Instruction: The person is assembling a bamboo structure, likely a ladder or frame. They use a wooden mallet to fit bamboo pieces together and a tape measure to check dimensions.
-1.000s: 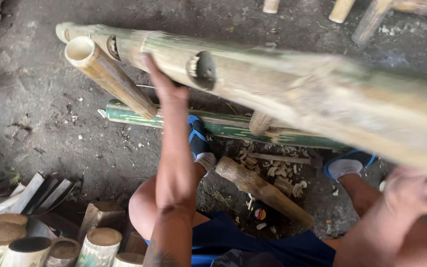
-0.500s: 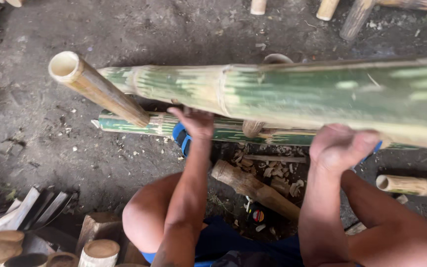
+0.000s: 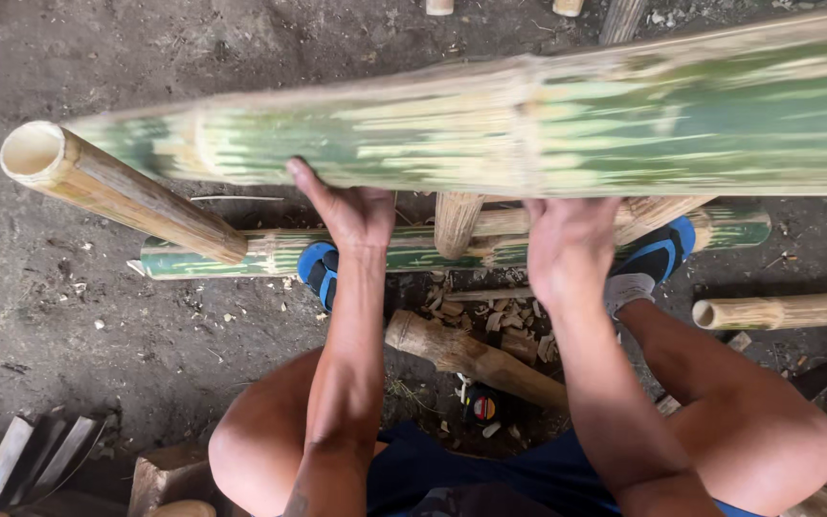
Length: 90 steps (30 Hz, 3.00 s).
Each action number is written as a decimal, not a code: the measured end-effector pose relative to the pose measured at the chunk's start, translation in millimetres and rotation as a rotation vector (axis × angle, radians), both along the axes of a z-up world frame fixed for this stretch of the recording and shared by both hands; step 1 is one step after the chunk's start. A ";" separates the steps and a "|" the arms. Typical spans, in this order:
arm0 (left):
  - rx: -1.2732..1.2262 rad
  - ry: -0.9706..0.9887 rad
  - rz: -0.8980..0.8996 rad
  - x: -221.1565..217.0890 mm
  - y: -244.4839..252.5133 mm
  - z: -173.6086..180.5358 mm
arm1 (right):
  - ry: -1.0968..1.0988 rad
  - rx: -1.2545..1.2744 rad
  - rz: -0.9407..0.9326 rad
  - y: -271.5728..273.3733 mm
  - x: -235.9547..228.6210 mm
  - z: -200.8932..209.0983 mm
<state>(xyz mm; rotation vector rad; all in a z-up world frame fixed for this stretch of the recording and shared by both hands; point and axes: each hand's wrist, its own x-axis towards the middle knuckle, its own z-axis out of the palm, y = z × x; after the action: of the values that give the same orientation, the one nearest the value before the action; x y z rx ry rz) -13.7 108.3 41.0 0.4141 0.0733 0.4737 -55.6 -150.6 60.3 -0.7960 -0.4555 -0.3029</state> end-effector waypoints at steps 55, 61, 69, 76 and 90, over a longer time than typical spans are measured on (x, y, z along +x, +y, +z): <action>0.458 0.027 0.060 43.2 -50.0 13.1 | -0.032 0.104 0.112 -126.8 190.1 -73.3; 0.295 -0.077 0.088 51.9 -56.9 -17.9 | -0.079 0.228 0.111 -111.5 178.8 -53.6; 0.881 -0.087 -0.086 97.6 -54.5 -64.2 | 0.044 0.365 0.207 -87.0 171.2 -28.1; 0.967 -0.036 -0.043 92.6 -70.7 -84.0 | 0.039 0.343 0.156 -88.5 173.9 -37.5; 0.855 0.068 0.060 102.1 -67.1 -83.3 | 0.128 0.402 0.172 -77.0 185.6 -39.0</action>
<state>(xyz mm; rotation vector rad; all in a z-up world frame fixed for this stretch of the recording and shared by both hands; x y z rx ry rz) 88.3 41.2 -42.3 1.2693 -0.0580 0.5364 129.9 -227.6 21.3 -0.3782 -0.3249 -0.1736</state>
